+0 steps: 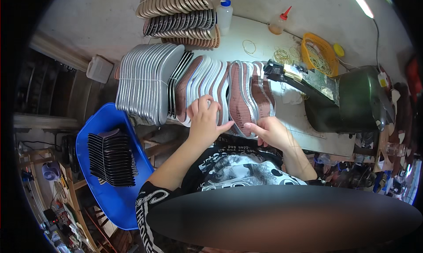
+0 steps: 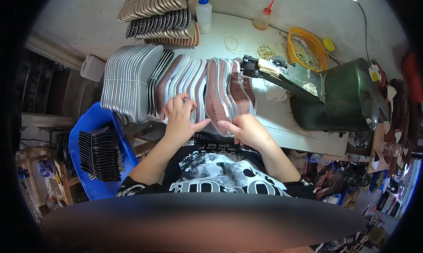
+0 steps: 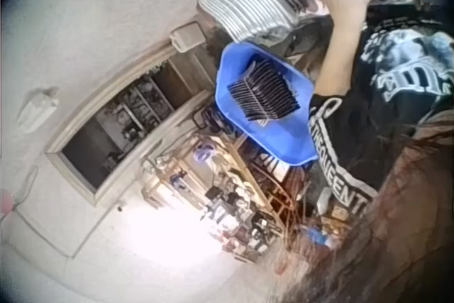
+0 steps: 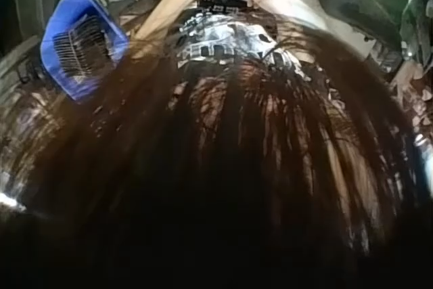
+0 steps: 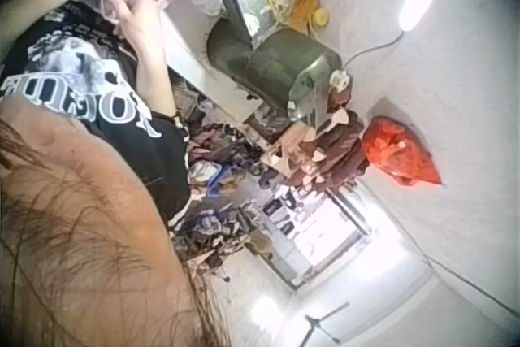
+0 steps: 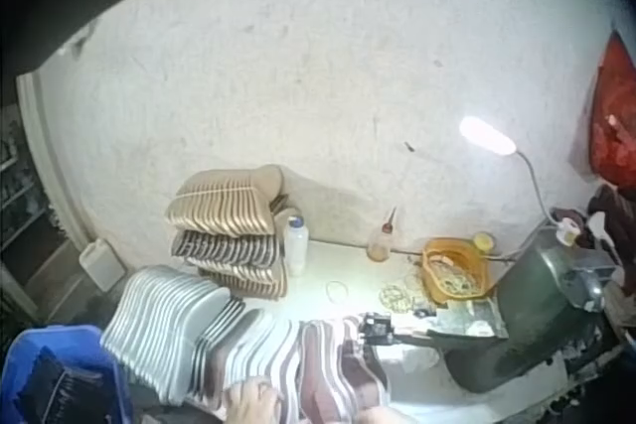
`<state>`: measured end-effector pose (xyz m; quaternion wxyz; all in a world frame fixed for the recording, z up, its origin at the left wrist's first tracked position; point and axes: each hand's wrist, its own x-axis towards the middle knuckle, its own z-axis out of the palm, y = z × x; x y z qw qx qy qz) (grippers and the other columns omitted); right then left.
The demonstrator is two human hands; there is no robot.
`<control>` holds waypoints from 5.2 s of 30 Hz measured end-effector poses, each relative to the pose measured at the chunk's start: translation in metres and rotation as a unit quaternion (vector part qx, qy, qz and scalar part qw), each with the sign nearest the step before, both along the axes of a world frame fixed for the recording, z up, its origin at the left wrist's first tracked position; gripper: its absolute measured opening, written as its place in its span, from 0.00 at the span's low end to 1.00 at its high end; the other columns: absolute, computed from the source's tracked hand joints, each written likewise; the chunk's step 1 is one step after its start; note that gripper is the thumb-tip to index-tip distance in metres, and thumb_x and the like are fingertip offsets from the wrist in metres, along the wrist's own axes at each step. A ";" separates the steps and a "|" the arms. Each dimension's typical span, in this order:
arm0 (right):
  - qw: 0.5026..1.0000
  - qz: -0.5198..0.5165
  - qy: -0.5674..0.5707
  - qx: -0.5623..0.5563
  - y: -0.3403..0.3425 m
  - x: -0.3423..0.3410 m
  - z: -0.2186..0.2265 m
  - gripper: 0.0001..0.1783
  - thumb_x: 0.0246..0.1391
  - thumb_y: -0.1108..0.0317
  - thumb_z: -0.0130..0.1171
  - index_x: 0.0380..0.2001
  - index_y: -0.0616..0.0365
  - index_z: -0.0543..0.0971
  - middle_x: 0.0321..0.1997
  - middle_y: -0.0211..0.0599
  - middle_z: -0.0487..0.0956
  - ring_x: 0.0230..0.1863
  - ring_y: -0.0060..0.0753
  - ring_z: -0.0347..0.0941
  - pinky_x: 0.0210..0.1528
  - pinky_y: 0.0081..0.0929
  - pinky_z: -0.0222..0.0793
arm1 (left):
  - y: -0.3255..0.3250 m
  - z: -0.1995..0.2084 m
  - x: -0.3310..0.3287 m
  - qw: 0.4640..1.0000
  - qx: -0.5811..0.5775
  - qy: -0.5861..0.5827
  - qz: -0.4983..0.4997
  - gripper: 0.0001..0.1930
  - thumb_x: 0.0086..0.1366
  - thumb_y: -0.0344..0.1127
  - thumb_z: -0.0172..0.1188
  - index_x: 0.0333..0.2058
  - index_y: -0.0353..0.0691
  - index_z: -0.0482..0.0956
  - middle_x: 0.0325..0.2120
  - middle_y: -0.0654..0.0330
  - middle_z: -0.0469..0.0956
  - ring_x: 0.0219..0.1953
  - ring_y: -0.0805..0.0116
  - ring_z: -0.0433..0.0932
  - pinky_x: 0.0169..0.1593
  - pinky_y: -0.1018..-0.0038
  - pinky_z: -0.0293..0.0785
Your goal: The person is assembling shoe insoles and outsoles, manually pressing and aligning the components.
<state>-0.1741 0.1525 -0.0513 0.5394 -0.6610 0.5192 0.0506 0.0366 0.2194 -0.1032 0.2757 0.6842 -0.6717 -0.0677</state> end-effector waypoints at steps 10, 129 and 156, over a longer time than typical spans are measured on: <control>0.931 -0.001 -0.095 -0.351 0.004 0.022 -0.009 0.19 0.50 0.59 0.63 0.21 0.65 0.73 0.15 0.46 0.72 0.17 0.43 0.68 0.22 0.35 0.63 | 0.019 -0.009 -0.015 0.995 0.051 -0.083 -0.013 0.17 0.41 0.40 0.67 0.32 0.42 0.75 0.42 0.60 0.66 0.49 0.60 0.63 0.52 0.55 0.52; 0.733 -0.395 -0.548 0.083 -0.069 -0.018 0.017 0.22 0.63 0.55 0.49 0.37 0.68 0.77 0.34 0.43 0.81 0.33 0.29 0.81 0.34 0.18 0.78 | -0.261 0.112 -0.034 0.864 0.389 0.111 -0.300 0.25 0.50 0.54 0.70 0.28 0.35 0.76 0.20 0.64 0.75 0.23 0.78 0.71 0.27 0.78 0.69; 0.814 -0.238 -0.528 0.043 -0.052 -0.054 -0.002 0.17 0.56 0.64 0.60 0.43 0.66 0.79 0.38 0.36 0.81 0.38 0.21 0.75 0.45 0.24 0.70 | -0.181 0.115 -0.051 0.813 0.496 0.231 -0.198 0.25 0.61 0.55 0.58 0.18 0.37 0.77 0.08 0.62 0.71 0.08 0.80 0.65 0.15 0.82 0.65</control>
